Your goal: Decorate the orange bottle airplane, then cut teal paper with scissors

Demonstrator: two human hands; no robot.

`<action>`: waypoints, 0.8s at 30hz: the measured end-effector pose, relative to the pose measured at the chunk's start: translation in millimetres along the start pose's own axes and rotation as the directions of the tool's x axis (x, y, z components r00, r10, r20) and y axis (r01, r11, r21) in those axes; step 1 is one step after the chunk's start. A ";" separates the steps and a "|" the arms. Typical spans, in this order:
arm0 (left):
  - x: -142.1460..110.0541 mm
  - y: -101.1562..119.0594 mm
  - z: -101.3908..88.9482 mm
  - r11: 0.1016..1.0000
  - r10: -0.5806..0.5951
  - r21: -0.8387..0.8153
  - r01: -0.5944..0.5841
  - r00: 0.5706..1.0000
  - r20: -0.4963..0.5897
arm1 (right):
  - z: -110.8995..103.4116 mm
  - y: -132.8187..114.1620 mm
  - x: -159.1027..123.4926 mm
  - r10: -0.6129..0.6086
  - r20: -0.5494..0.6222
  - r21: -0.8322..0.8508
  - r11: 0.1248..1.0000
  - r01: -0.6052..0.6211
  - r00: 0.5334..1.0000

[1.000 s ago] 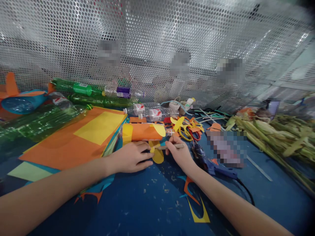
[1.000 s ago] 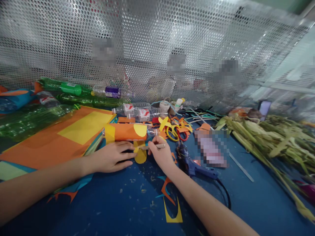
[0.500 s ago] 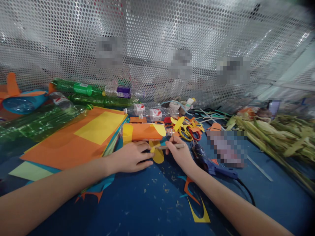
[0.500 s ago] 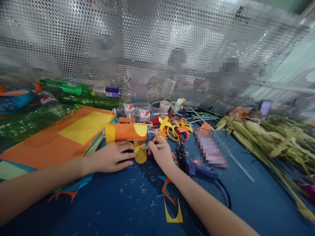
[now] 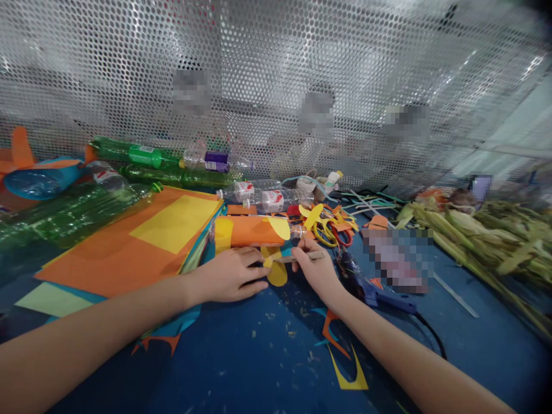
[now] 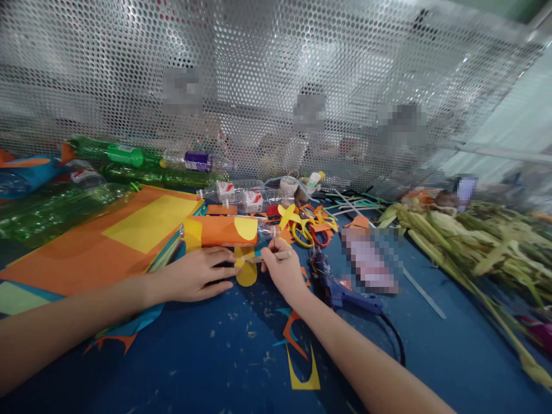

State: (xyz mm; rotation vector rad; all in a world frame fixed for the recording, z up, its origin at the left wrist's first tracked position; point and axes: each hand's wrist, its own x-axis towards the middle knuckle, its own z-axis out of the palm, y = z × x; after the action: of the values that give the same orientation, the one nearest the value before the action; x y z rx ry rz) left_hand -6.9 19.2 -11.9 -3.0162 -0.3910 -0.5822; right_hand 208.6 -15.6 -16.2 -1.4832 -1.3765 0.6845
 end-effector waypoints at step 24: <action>0.1 0.1 0.0 1.000 -0.012 0.000 0.012 0.999 0.029 | 0.0 0.2 0.6 -0.006 0.001 -0.007 1.000 0.006 1.000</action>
State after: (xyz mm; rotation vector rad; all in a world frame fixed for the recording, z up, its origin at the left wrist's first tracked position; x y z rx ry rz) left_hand -6.8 19.1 -11.8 -3.0279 -0.4112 -0.5396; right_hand 208.9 -15.0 -16.2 -1.4836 -1.3857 0.6773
